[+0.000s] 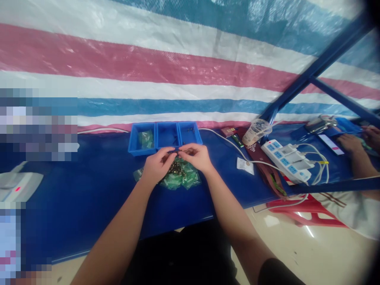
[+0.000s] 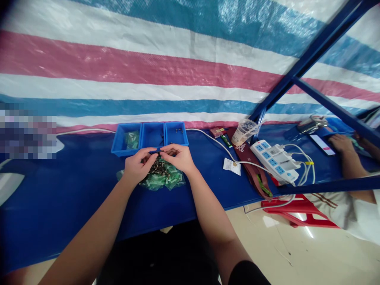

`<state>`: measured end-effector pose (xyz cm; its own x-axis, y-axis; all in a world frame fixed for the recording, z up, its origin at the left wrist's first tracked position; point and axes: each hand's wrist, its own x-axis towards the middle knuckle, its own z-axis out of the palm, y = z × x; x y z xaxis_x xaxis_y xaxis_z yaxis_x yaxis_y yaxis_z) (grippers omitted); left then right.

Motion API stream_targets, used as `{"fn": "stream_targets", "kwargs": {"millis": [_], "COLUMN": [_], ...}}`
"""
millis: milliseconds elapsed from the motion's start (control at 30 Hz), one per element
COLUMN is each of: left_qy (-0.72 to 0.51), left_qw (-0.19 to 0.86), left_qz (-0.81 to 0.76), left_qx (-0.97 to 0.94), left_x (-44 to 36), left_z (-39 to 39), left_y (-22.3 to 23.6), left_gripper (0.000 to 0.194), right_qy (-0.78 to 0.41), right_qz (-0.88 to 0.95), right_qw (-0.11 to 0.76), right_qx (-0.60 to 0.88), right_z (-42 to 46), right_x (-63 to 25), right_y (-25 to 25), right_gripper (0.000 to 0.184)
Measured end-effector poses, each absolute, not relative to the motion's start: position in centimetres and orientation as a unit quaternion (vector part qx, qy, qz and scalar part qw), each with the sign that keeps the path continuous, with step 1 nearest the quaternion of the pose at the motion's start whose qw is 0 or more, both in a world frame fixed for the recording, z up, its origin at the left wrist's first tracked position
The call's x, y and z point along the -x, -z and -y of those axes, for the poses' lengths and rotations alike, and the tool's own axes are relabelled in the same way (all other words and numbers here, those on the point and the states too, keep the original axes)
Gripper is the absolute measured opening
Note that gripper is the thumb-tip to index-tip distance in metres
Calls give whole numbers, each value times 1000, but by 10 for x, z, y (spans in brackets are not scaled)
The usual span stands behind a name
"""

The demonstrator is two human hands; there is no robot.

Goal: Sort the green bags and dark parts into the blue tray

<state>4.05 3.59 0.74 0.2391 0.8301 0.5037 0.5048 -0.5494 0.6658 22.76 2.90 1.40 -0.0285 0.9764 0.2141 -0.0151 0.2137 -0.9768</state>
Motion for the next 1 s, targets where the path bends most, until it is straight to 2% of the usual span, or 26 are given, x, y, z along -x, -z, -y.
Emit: {"fn": "stream_targets", "kwargs": {"millis": [1000], "left_qy": [-416], "left_qw": [202], "left_qz": [-457], "left_qx": [-760], "left_x": [-43], "left_z": [-32], "left_y": [-11], "left_gripper": [27], "right_qy": [-445], "right_qz": [568], "right_qw": [536], "right_qx": [438], "right_z": [-28], "right_x": [-226], "right_y": [-15], "right_gripper": [28]}}
